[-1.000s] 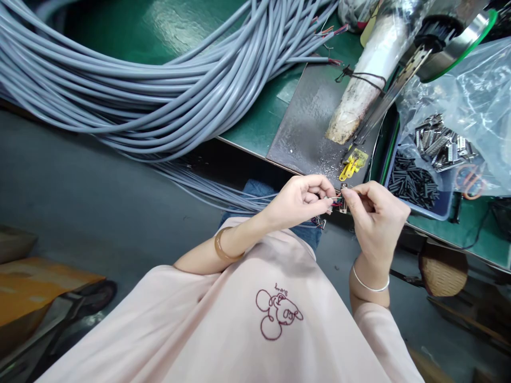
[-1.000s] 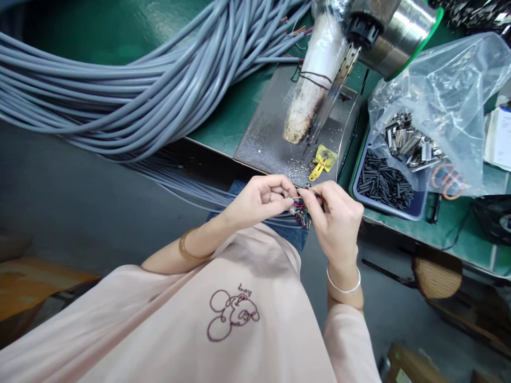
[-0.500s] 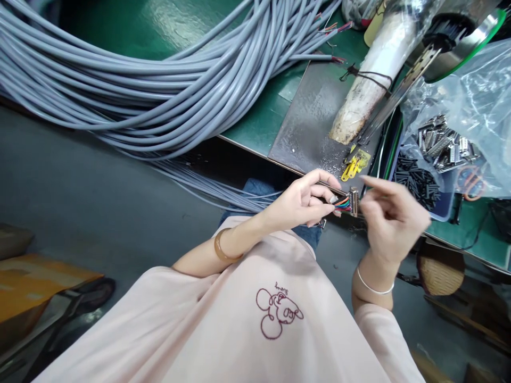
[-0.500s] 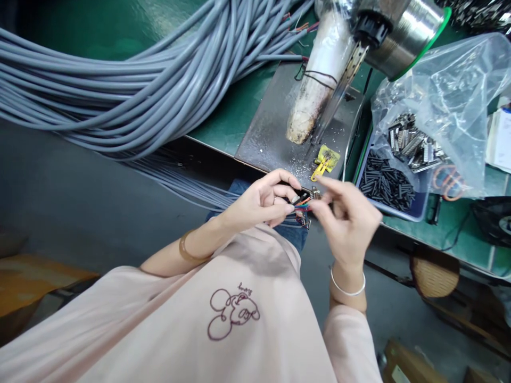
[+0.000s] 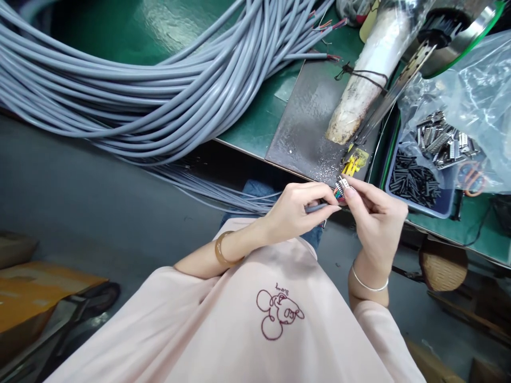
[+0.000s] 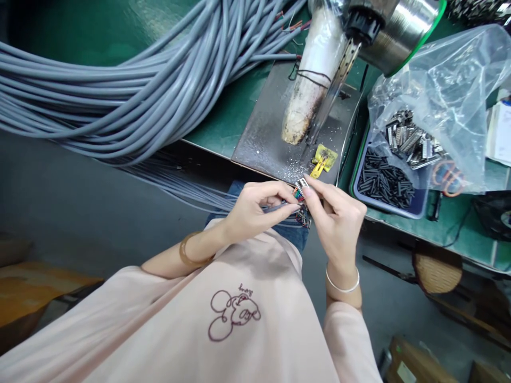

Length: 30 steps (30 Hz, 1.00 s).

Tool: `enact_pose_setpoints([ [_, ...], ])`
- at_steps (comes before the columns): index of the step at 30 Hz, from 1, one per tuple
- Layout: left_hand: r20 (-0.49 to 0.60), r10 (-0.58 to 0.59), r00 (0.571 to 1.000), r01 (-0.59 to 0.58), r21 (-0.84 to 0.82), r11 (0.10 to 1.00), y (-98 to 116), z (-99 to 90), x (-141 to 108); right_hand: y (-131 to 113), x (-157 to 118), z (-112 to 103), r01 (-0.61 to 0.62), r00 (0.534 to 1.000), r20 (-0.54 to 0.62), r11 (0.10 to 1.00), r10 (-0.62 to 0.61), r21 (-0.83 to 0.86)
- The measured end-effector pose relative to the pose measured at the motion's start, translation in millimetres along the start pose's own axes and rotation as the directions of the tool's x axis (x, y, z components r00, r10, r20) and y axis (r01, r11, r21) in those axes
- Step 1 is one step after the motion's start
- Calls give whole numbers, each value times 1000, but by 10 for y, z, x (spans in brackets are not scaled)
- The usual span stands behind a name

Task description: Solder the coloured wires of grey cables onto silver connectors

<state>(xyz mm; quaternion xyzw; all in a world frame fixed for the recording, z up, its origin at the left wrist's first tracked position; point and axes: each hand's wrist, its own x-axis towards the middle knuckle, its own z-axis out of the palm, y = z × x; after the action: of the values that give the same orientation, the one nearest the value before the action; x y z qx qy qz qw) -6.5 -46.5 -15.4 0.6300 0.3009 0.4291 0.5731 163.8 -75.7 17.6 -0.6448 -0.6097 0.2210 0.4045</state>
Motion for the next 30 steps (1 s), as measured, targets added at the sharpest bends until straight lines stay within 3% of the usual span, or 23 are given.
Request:
enact_pose_setpoints([
  [3,-92,-170,981,156,-143,977,-35,15,13,26,47,-8,91,966,-233,990,-114,-104],
  [6,-145,-295,945,237,-320,917,-56,-15,58,102,101,-16,283,818,-531,959,-221,36],
  [8,-153,-329,932,252,-377,891,-57,-45,89,128,101,4,375,741,-632,921,-228,108],
  [10,-155,-347,925,262,-402,877,-53,-71,112,124,60,42,350,768,-603,930,-215,115],
  [13,-142,-343,928,256,-423,869,-46,-92,131,99,-35,106,218,881,-443,974,-167,68],
  [17,-115,-302,946,223,-444,868,-49,-98,146,110,-97,174,80,976,-209,991,-56,106],
  [19,-130,-299,945,220,-425,878,-57,-95,157,132,-88,208,64,987,-157,987,-40,149],
  [25,-231,-275,933,198,-307,931,-51,-76,237,138,-15,274,204,957,-223,976,-183,71],
  [30,-248,-258,934,192,-263,945,-12,-80,311,113,45,257,225,954,-223,971,-201,86],
])
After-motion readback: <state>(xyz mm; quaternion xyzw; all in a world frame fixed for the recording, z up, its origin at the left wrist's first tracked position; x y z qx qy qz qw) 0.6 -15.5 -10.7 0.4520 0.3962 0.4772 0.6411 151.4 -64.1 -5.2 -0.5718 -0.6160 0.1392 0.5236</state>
